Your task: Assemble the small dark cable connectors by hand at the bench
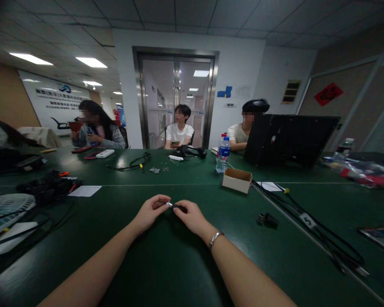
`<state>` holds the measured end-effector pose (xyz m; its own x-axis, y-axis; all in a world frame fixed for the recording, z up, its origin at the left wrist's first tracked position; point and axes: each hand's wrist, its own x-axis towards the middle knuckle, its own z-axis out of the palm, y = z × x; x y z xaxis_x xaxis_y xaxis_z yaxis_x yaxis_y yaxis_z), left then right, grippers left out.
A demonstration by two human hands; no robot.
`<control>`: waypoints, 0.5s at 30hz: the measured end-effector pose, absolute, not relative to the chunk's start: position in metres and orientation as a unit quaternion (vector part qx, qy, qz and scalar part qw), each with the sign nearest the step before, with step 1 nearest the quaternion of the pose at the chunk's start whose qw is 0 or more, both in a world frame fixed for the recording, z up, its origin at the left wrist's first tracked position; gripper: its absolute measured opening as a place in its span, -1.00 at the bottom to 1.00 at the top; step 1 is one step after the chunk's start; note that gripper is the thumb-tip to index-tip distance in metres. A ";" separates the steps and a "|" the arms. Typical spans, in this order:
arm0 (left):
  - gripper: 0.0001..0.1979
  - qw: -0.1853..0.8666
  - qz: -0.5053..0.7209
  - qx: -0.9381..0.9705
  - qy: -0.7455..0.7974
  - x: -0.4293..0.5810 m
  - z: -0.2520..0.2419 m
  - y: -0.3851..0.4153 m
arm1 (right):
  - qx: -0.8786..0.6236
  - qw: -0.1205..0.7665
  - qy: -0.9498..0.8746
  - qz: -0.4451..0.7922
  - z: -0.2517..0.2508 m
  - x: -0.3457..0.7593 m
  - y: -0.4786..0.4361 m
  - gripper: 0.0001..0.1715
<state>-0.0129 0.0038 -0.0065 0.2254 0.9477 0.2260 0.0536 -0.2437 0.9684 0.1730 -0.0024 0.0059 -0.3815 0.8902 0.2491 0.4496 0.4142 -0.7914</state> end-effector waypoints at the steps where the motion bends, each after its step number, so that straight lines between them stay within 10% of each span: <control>1: -0.72 0.469 0.479 0.626 0.398 -0.013 -0.006 0.003 | -0.437 0.345 -0.767 0.318 0.006 0.173 -0.002 -0.73; 15: -0.71 0.457 0.463 0.611 0.451 -0.011 -0.007 0.005 | -0.431 0.346 -0.768 0.324 0.001 0.174 0.001 -0.70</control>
<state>-0.0109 0.0050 -0.0068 0.1653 0.9743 0.1533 0.1279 -0.1753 0.9762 0.1745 0.0007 0.0012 -0.3890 0.8859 0.2528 0.4366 0.4190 -0.7961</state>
